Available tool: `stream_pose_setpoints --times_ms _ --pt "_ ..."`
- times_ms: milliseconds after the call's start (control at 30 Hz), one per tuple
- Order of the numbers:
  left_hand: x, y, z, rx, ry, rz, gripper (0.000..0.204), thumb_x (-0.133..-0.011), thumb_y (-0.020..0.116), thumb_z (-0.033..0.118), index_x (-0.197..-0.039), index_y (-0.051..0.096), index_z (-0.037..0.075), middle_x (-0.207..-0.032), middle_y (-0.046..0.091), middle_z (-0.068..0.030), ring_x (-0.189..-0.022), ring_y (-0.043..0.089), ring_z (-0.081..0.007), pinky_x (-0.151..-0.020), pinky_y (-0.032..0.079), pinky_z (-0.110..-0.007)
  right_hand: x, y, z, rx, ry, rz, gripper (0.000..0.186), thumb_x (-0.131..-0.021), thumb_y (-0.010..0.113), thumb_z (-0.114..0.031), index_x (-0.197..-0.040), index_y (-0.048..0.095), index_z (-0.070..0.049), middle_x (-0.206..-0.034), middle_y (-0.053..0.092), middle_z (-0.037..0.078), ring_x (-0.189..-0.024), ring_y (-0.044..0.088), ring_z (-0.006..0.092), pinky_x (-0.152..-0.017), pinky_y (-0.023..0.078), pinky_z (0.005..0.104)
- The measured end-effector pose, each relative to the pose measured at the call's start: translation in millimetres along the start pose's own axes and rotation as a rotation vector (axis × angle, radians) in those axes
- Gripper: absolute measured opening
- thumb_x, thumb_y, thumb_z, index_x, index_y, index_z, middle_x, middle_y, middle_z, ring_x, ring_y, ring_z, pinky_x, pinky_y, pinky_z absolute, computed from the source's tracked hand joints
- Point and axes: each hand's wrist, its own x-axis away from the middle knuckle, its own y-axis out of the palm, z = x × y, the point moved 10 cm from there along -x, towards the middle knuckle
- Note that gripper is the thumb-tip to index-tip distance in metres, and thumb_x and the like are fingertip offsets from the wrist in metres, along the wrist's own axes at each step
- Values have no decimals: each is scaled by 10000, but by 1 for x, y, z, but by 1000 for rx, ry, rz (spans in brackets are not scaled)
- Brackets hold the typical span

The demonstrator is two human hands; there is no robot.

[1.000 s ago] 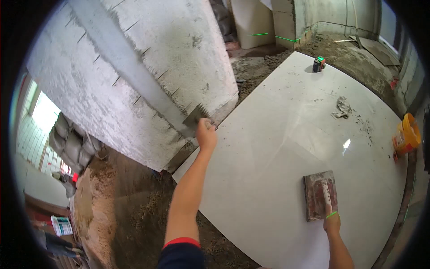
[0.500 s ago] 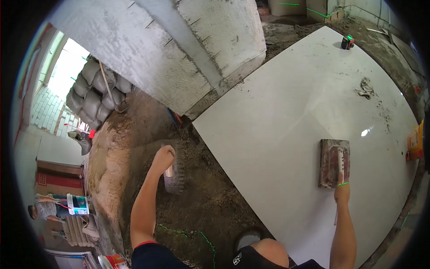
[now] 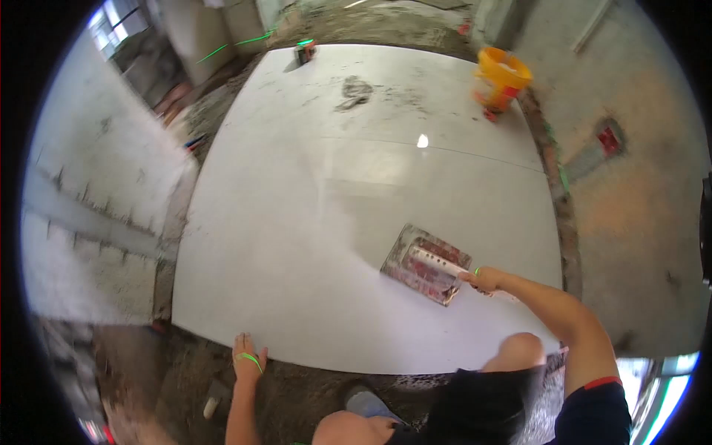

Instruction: The person installs and cleans floor tiles. They wipe the surface of a large white tile with a cloth, smooth grout into the seams using a trowel, and use tape and a measuring tool to align the edges of the tiles on the floor bed.

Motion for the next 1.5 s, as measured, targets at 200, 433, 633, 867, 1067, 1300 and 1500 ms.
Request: stream_pose_setpoints --times_ms 200,433,633,867,1067,1300,1500 --pt "-44 97 213 -139 210 50 923 -831 602 460 -1417 197 -127 -1512 128 -293 -1422 72 -415 -1150 79 -511 93 55 195 -36 -59 346 628 -901 457 -609 -771 603 -12 -614 567 148 -523 533 306 -560 465 429" --pt "53 177 506 129 1012 -131 772 -848 578 385 -1378 316 -111 -1470 260 -291 -1398 199 -401 -1138 177 -492 223 163 354 -928 521 608 639 -886 470 -635 -719 588 -30 -630 537 72 -506 498 173 -447 401 347" --pt "89 244 512 412 1119 -714 524 -869 585 219 -1309 464 -39 -1385 426 -235 -1279 408 -374 -1061 334 -457 339 174 356 -1366 690 833 583 -901 489 -586 -653 532 -61 -569 499 1 -462 445 119 -419 349 317" --pt "-67 163 489 -342 856 -378 905 -814 640 410 -1388 221 -151 -1469 136 -364 -1390 131 -467 -1137 143 -503 383 135 293 -959 539 1001 401 -979 436 -341 -788 575 -18 -588 519 38 -542 472 115 -480 386 326" --pt "-80 181 562 -581 744 -221 1062 -819 562 576 -1408 96 -175 -1485 37 -373 -1411 36 -465 -1151 65 -502 113 -61 244 -950 332 776 711 -943 324 -591 -781 658 16 -676 626 190 -642 629 316 -625 498 451" --pt "-100 177 549 -281 477 -77 1015 -847 500 583 -1410 112 -167 -1488 54 -366 -1412 26 -467 -1137 79 -538 175 -151 170 -1025 -211 653 443 -960 465 -487 -746 533 -105 -571 395 -60 -470 352 52 -429 291 241" --pt "-116 167 555 -148 340 62 907 -880 479 475 -1408 122 -170 -1494 63 -353 -1421 5 -443 -1154 48 -495 264 -46 202 -821 -47 1026 296 -955 410 -208 -974 588 27 -676 568 52 -588 507 123 -501 394 320"
